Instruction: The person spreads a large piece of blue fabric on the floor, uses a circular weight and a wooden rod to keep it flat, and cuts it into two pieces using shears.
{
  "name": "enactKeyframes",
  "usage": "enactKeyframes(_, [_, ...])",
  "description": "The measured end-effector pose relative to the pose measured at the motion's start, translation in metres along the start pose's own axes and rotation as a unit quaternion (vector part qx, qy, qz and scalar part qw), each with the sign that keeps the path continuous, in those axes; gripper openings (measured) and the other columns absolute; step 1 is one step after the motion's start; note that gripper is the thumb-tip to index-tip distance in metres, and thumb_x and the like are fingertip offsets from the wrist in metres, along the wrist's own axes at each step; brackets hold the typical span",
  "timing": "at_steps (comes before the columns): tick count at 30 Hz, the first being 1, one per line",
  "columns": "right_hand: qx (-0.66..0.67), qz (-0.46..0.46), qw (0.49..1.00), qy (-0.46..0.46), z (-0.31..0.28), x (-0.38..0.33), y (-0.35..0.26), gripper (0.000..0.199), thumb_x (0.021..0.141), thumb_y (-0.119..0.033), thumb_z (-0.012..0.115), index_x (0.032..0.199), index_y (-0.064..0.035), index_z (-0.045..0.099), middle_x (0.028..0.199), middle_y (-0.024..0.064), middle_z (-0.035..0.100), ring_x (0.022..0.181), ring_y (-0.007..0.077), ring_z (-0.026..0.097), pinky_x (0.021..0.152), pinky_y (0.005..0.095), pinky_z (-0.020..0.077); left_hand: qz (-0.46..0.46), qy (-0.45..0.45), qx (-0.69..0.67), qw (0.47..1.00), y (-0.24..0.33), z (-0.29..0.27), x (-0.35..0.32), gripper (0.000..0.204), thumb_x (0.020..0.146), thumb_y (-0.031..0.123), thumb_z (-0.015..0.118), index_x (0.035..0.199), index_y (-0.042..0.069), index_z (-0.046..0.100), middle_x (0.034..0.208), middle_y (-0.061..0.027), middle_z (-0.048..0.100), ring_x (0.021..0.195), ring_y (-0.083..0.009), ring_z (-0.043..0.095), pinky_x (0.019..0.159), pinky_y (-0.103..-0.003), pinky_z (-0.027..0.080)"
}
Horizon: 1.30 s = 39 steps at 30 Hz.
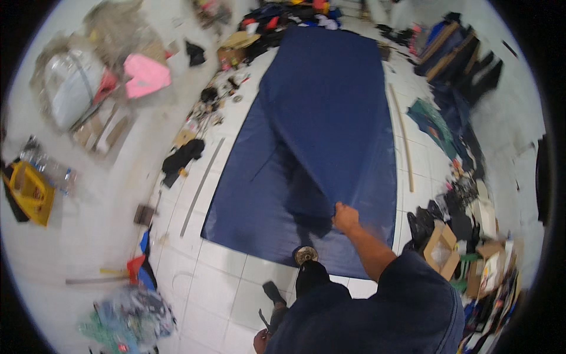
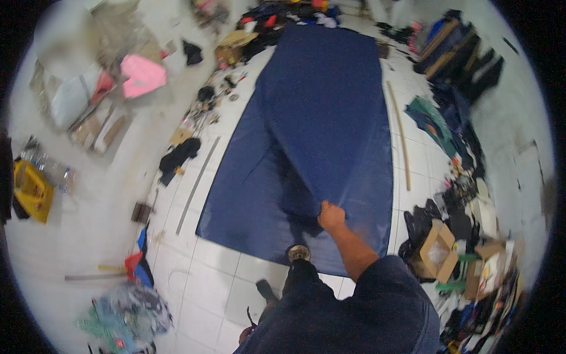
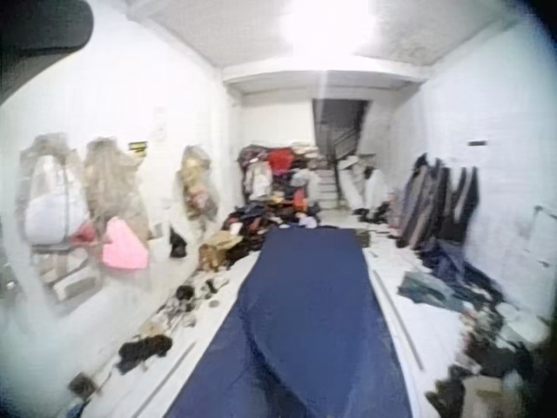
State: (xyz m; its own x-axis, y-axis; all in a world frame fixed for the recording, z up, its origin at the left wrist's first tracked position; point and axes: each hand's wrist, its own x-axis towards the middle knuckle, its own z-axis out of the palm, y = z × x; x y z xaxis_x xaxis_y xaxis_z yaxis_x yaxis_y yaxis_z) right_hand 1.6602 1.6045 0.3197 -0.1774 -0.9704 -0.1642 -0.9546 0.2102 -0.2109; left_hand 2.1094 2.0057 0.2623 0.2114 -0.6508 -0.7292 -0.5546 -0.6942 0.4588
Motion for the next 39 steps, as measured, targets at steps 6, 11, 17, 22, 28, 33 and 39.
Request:
enactKeyframes(6, [0.041,0.009,0.998,0.041,0.025,-0.113,-0.037,0.033,0.072,-0.021,0.071,0.099,-0.0062,0.058,0.087,0.0199,0.068,0.081,0.0387,0.069,0.069,0.0511,0.0547,0.136,-0.166,0.176,0.961,-0.023,-0.063,0.090,0.039,0.089,0.021,0.058,0.125,0.005,0.061,0.110,-0.0160,0.068,0.101,-0.0269,0.067,0.087,-0.039,0.053])
enactKeyframes(11, [0.052,0.041,0.997,0.034,0.043,-0.199,-0.041,0.032,0.072,-0.022,0.073,0.095,-0.0065,0.058,0.083,0.0179,0.068,0.078,0.0376,0.069,0.068,0.0506,0.0543,0.151,-0.306,0.225,0.912,0.000,-0.067,0.117,0.035,0.092,0.024,0.054,0.121,0.004,0.062,0.105,-0.0148,0.067,0.096,-0.0287,0.066,0.085,-0.039,0.052])
enactKeyframes(17, [0.076,0.122,0.986,0.084,0.102,-0.240,0.028,0.029,0.069,-0.014,0.075,0.092,-0.0069,0.058,0.083,0.0165,0.067,0.078,0.0367,0.067,0.069,0.0497,0.0516,0.234,-0.494,0.205,0.812,-0.021,-0.055,0.101,0.033,0.096,0.027,0.050,0.115,0.003,0.062,0.099,-0.0135,0.067,0.090,-0.0308,0.064,0.083,-0.039,0.051])
enactKeyframes(22, [0.041,0.159,0.979,0.121,0.216,-0.244,0.127,0.039,0.058,-0.004,0.077,0.092,-0.0074,0.056,0.087,0.0160,0.062,0.086,0.0383,0.061,0.072,0.0482,0.0426,-0.116,-0.661,0.125,0.731,0.061,-0.028,0.136,0.031,0.095,0.027,0.053,0.105,0.002,0.066,0.094,-0.0157,0.068,0.093,-0.0301,0.065,0.092,-0.037,0.048])
enactKeyframes(28, [-0.078,0.172,0.976,0.111,0.376,-0.219,0.262,0.040,0.061,-0.005,0.075,0.097,-0.0075,0.057,0.092,0.0131,0.058,0.092,0.0341,0.057,0.078,0.0461,0.0410,0.347,-0.100,0.341,0.868,0.086,0.050,0.488,0.046,0.081,0.024,0.075,0.120,0.007,0.059,0.110,-0.0197,0.064,0.108,-0.0382,0.060,0.094,-0.046,0.047])
enactKeyframes(33, [-0.043,0.178,0.979,0.086,0.508,-0.169,0.319,0.054,0.060,-0.005,0.077,0.110,-0.0068,0.057,0.104,0.0160,0.056,0.101,0.0373,0.055,0.089,0.0467,0.0445,0.440,0.133,0.435,0.774,0.134,0.125,0.619,0.087,0.076,0.017,0.078,0.149,0.012,0.032,0.147,-0.0243,0.035,0.137,-0.0417,0.036,0.113,-0.049,0.032])
enactKeyframes(39, [-0.032,0.205,0.971,0.121,0.616,-0.165,0.356,0.048,0.066,-0.004,0.073,0.114,-0.0089,0.063,0.117,0.0165,0.059,0.114,0.0351,0.054,0.098,0.0477,0.0407,0.504,0.155,0.524,0.669,0.128,0.189,0.693,0.092,0.077,0.022,0.078,0.153,0.015,0.028,0.155,-0.0231,0.027,0.146,-0.0390,0.025,0.119,-0.050,0.021])
